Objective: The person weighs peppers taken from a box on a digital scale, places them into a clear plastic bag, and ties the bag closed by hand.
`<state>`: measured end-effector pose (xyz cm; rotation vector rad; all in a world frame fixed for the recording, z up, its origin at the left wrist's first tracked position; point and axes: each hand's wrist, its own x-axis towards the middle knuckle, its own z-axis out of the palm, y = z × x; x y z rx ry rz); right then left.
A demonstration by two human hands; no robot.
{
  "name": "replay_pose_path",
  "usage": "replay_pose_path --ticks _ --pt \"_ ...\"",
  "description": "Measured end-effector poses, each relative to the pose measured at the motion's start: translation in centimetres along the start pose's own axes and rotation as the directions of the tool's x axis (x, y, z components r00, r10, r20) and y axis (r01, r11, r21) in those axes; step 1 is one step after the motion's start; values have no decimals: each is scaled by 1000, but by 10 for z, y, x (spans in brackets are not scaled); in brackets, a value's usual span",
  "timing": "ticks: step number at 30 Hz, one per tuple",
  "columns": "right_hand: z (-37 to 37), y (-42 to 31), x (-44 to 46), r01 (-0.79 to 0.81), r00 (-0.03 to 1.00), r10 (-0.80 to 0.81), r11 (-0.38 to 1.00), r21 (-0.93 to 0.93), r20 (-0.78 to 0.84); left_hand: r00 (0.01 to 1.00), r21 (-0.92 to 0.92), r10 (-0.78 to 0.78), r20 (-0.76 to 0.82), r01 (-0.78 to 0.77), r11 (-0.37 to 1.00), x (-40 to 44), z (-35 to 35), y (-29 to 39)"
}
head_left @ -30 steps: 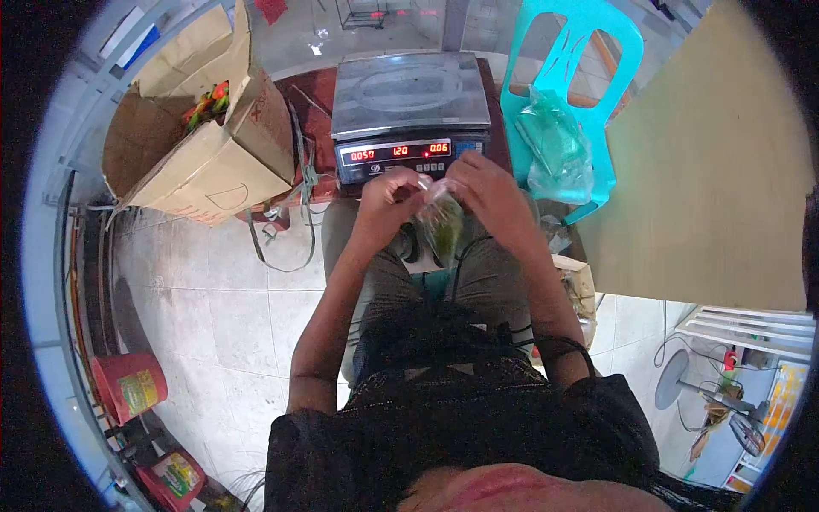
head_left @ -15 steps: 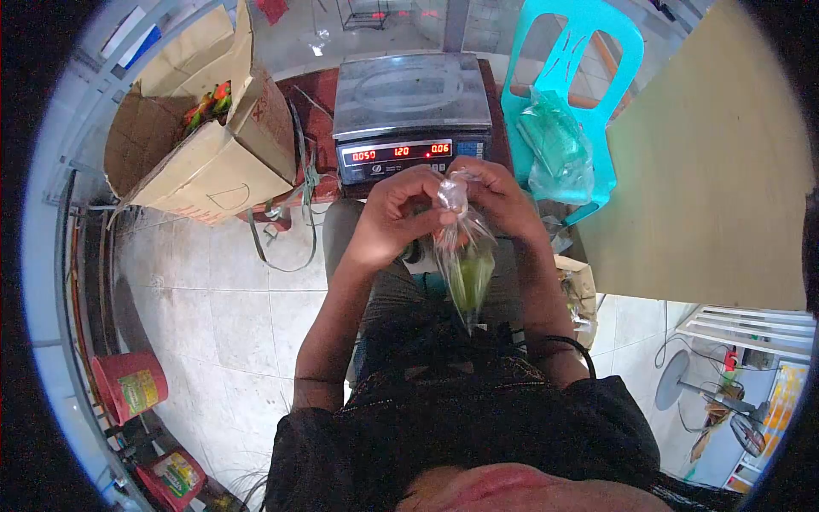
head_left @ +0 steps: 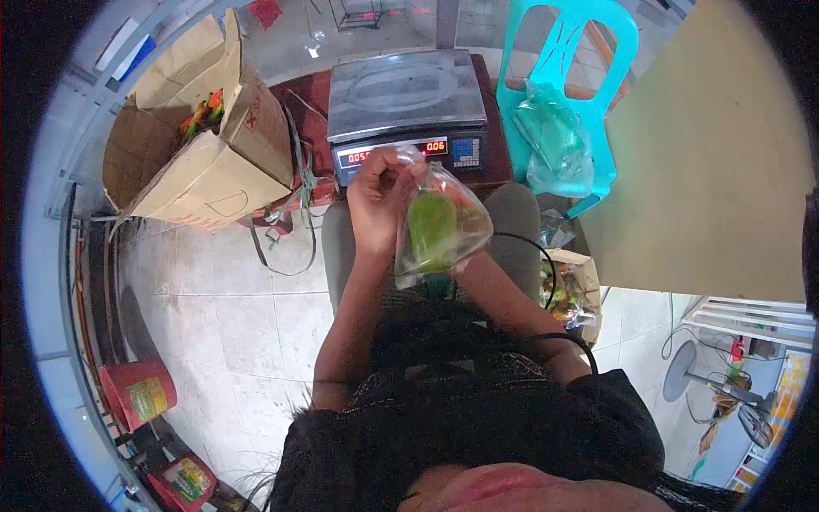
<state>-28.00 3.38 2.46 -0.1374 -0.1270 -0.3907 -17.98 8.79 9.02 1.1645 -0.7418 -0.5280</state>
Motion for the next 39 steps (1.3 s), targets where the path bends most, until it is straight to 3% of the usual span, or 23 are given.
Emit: replay_pose_path --ticks 2,4,6,7,9,10,12,14,15,17,21,25,29,30,32,33,35,37,38,39 --pt "1 6 -1 -69 995 78 986 154 -55 997 10 22 -70 -22 1000 -1 1 -4" --pt "2 9 -3 -144 984 154 984 106 -94 992 56 46 -120 -40 998 -3 -1 -6" --pt "16 7 -4 -230 968 211 962 -148 -134 987 136 74 -143 -55 989 -3 -4 -11" --pt "34 8 -6 -233 931 109 913 -335 -349 983 216 119 -142 -87 972 -4 -7 -15" --pt "32 -4 -6 -175 945 -12 826 -536 -327 970 371 207 -123 -149 917 -3 -11 -21" --pt "32 -11 -7 -142 950 -74 765 -628 -304 978 363 172 -115 -120 924 -5 -11 -21" --pt "43 -22 -11 -54 934 -303 405 -913 -190 990 350 101 -99 -60 935 -9 -8 -11" --pt "41 -28 -14 36 911 -407 -95 -995 72 990 468 139 19 -132 874 -7 -16 -10" --pt "41 -37 -12 97 894 -388 -319 -943 223 985 519 152 78 -170 837 -7 -21 -10" --pt "45 -56 -9 187 835 -252 -706 -683 489 979 382 69 193 -140 914 -9 -25 -10" --pt "74 -75 -18 207 913 -219 -475 -855 343 909 247 -135 395 36 968 -13 -13 22" --pt "69 -88 -19 226 963 -101 -213 -951 252 836 220 4 549 -150 964 -13 -2 42" --pt "48 -98 -13 181 982 49 44 -983 183 858 104 13 514 -77 992 -18 6 39" --pt "45 -93 -16 54 998 3 321 -945 58 879 60 -3 476 -29 998 -20 7 31" --pt "38 -70 -25 -144 979 23 780 -609 -202 928 -26 -81 364 97 995 -21 13 22" --pt "4 -53 -23 -67 998 55 889 -452 -41 946 -71 -146 289 174 982 -22 17 20" --pt "-32 -30 -31 -122 991 115 986 -115 -62 957 -118 -247 149 265 957 -21 19 16" --pt "-73 -7 -21 -122 992 122 990 68 14 946 -116 -314 88 322 940 -22 8 9" --pt "-59 1 -14 -108 981 120 991 85 -151 936 -115 -347 58 351 929 -22 4 3" --pt "-29 6 -8 -90 943 117 991 99 -313 980 -144 -198 -28 192 971 -22 6 -7"
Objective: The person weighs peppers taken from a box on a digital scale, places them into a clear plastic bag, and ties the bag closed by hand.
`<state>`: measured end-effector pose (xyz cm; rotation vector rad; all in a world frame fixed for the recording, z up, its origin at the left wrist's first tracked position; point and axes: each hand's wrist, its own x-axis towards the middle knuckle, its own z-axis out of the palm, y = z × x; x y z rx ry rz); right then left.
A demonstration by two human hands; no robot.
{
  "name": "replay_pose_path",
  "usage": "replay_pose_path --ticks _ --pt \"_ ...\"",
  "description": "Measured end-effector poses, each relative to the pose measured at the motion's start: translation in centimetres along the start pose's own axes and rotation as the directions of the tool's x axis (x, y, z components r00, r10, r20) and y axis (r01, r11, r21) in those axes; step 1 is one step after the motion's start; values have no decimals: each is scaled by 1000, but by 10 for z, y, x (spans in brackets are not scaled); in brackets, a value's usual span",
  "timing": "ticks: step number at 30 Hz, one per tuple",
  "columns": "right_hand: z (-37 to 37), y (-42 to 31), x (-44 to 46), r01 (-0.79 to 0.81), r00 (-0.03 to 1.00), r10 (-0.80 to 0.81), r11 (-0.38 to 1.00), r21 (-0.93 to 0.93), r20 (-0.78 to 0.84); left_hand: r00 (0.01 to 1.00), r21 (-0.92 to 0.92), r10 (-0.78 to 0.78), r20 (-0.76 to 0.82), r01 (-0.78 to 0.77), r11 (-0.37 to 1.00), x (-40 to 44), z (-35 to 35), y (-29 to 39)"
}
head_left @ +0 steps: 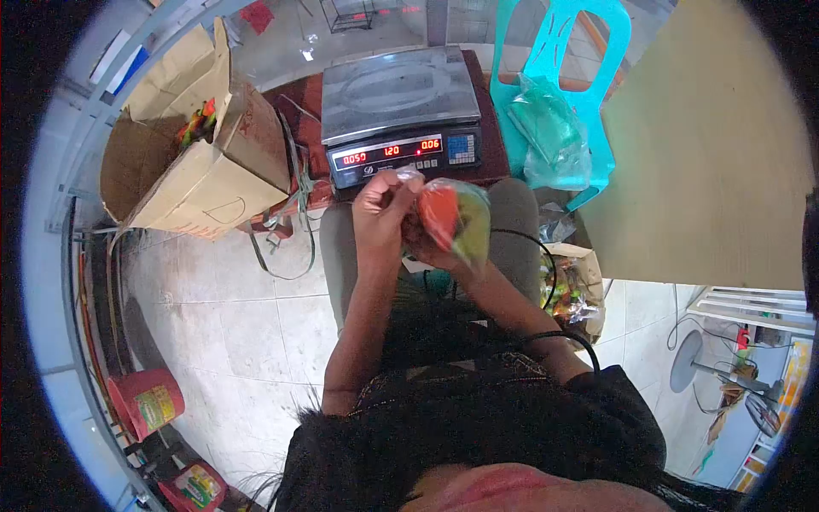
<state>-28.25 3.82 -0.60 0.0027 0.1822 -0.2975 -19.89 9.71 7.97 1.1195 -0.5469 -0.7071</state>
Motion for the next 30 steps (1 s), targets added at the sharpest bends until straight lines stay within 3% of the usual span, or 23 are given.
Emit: replay_pose_path --ticks 1,3,6,7,9,10,13,16,19,22,25,28,30 --pt "16 6 0 15 986 -12 1000 15 -166 1000 7 5 -25 -4 1000 3 -4 -5" --pt "-13 6 17 -3 994 36 953 -302 104 997 20 17 -81 -16 1000 6 -11 -8" --pt "26 -8 -6 -82 997 78 884 -460 -29 997 2 2 -75 -2 1000 6 -15 -7" --pt "39 -11 -11 6 998 -47 785 -619 -51 997 -31 -3 -72 1 1000 7 -16 -9" --pt "52 -18 -17 130 955 -296 477 -869 -20 984 158 146 -100 -129 979 11 -20 -21" --pt "57 -24 -16 252 878 -421 -2 -968 229 971 252 219 -101 -188 949 12 -23 -28" --pt "79 -29 -18 399 661 -353 -582 -708 662 976 204 219 -11 -212 956 16 -30 -39" --pt "83 -41 -23 323 697 -381 -588 -741 607 963 335 261 72 -270 903 15 -21 -22" --pt "86 -53 -24 363 619 -320 -694 -622 718 954 337 256 155 -295 894 10 -15 -14" --pt "83 -51 -26 357 659 -449 -520 -776 604 964 271 200 174 -242 932 4 -9 -5" --pt "93 -53 -33 281 771 -439 -416 -865 462 947 347 228 228 -298 889 -1 -5 10" --pt "84 -57 -31 345 734 -416 -453 -822 537 934 387 250 255 -336 859 -3 -4 11" --pt "84 -60 -33 332 781 -396 -390 -859 482 921 418 264 286 -368 830 -6 -2 17"
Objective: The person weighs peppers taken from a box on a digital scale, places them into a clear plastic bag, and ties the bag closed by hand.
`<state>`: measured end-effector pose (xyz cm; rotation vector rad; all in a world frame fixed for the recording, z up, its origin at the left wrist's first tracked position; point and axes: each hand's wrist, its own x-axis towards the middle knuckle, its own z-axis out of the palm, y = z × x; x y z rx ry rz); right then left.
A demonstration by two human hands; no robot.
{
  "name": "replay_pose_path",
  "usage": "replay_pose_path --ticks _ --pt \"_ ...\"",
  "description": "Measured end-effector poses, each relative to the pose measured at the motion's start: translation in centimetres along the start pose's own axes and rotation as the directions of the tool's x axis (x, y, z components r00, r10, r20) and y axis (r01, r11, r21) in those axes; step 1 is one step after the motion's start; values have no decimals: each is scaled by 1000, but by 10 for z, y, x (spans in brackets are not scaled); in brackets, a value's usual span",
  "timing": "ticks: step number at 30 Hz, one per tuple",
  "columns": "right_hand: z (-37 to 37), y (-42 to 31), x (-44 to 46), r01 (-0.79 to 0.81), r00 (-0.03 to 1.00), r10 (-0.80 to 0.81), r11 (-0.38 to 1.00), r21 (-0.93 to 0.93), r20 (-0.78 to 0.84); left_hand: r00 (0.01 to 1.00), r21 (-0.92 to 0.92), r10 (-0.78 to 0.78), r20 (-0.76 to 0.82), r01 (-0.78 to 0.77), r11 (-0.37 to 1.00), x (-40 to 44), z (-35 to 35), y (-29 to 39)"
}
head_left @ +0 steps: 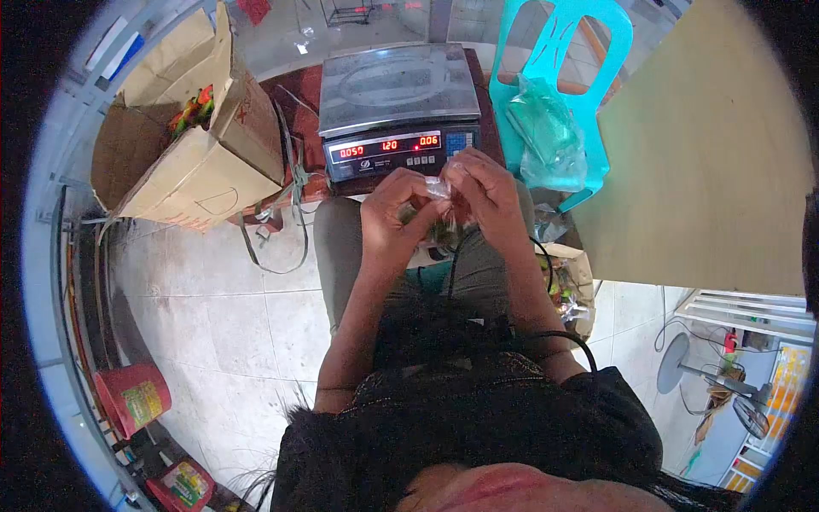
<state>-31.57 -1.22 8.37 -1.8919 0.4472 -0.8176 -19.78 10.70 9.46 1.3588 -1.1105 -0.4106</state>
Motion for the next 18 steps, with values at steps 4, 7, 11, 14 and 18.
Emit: replay_pose_path --ticks 4,7,11,14,18 --pt "-10 -6 1 -197 973 143 923 332 181 996 43 74 41 -76 996 0 1 20" --pt "-19 25 3 -52 937 -69 942 331 343 988 19 66 138 -70 997 -5 0 27" --pt "33 47 -35 -415 908 207 326 849 364 974 -329 -228 17 221 918 -7 10 26" --pt "76 66 -39 -523 834 20 -292 801 552 894 -471 -397 -207 265 841 -6 14 -2" --pt "85 46 -32 -551 741 391 -111 827 547 855 -289 -346 -386 243 926 -10 11 -39"
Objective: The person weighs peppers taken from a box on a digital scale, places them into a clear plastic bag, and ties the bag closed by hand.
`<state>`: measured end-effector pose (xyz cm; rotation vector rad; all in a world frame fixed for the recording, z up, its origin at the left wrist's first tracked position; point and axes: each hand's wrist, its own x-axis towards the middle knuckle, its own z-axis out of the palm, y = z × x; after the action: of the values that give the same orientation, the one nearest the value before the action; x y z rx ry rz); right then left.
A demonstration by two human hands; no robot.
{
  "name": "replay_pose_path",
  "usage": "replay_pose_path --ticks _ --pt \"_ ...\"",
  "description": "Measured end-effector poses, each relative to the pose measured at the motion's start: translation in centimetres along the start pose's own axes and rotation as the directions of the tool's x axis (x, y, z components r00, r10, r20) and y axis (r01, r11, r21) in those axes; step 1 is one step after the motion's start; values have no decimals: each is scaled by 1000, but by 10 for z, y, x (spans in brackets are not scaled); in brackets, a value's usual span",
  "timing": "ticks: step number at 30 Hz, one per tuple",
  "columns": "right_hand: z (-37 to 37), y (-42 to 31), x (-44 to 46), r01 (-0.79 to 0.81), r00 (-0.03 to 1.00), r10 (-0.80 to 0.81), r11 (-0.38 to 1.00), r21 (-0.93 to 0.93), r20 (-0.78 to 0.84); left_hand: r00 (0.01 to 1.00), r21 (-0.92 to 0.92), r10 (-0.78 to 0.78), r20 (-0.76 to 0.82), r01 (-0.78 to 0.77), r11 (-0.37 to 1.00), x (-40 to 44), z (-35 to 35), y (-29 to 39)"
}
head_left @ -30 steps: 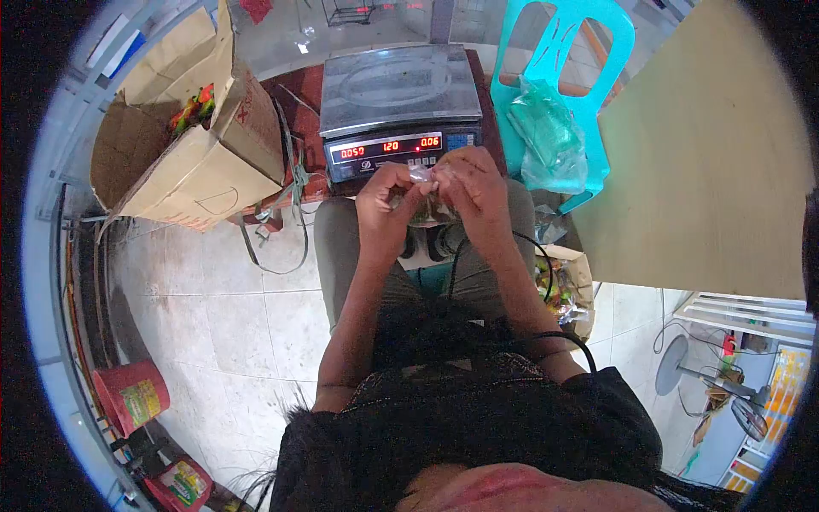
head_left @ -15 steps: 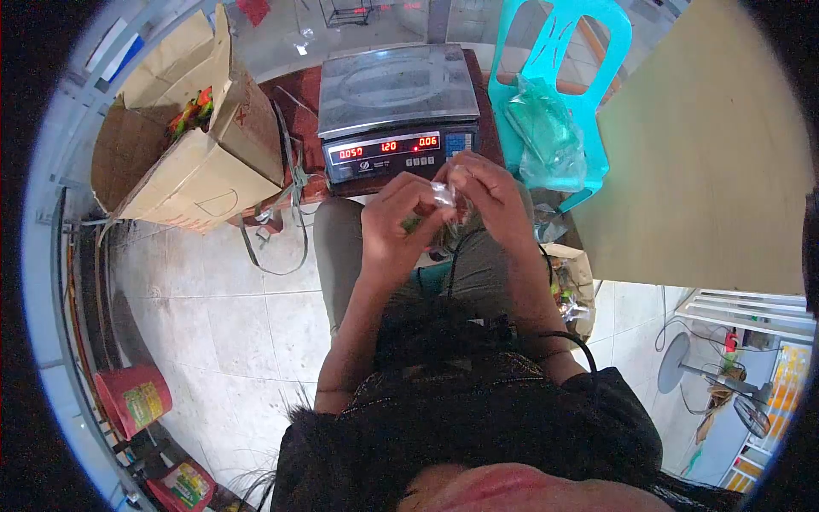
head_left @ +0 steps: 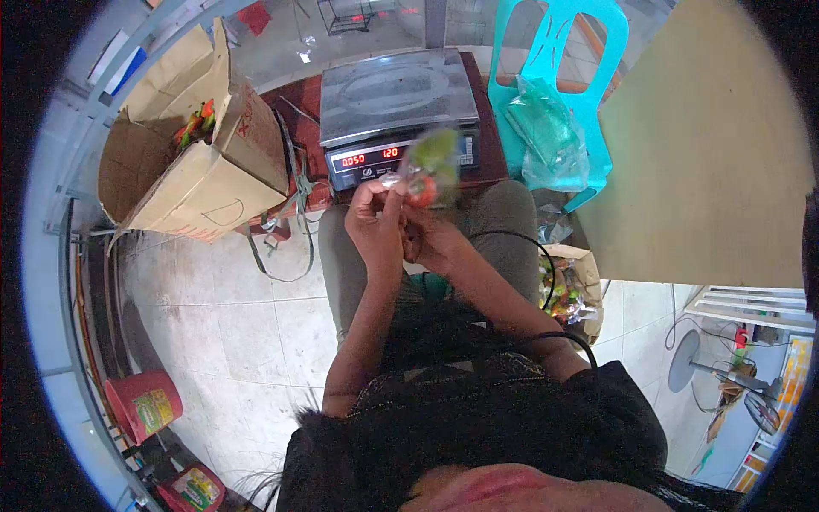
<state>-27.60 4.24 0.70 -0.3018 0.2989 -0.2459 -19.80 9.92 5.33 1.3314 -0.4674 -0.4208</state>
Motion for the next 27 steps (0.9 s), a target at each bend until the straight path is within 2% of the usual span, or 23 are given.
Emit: replay_pose_path --ticks 1,3,4,5,6,7,9,10,13,16,19,22,25,27 --pt "-5 -5 -1 -4 997 8 999 -53 72 1000 24 -23 -20 24 999 0 -1 -2" --pt "-6 -18 -6 96 995 -85 947 -308 50 995 66 -68 -69 72 995 2 -1 2" --pt "-5 -21 -7 139 990 -132 893 -428 47 998 113 24 -63 -17 993 4 -1 -3" --pt "4 -25 -8 293 937 -343 656 -695 71 992 159 115 -51 -106 982 7 -1 -12" --pt "18 -29 -12 367 839 -519 320 -873 163 978 205 204 -33 -193 960 9 0 -15" --pt "28 -32 -15 346 714 -629 -62 -936 306 982 242 191 -14 -182 953 9 0 -16" --pt "33 -39 -17 362 601 -681 -236 -902 419 986 314 163 21 -161 936 8 2 -12" --pt "36 -42 -17 361 540 -693 -323 -875 478 981 293 189 38 -192 937 7 3 -12" --pt "46 -53 -17 437 479 -750 -247 -865 456 964 258 254 81 -266 929 3 10 -7" --pt "42 -53 -17 401 545 -776 -90 -912 316 950 258 286 124 -309 915 -3 15 6" --pt "44 -54 -20 425 667 -740 285 -859 85 937 217 313 154 -341 915 -6 13 12" --pt "45 -52 -17 451 574 -815 227 -863 85 943 173 281 178 -311 935 -14 16 14" --pt "55 -51 -18 443 574 -819 309 -842 2 943 91 261 207 -284 954 -16 19 9" --pt "54 -52 -19 424 554 -831 236 -874 45 948 13 224 226 -233 972 -19 20 9"
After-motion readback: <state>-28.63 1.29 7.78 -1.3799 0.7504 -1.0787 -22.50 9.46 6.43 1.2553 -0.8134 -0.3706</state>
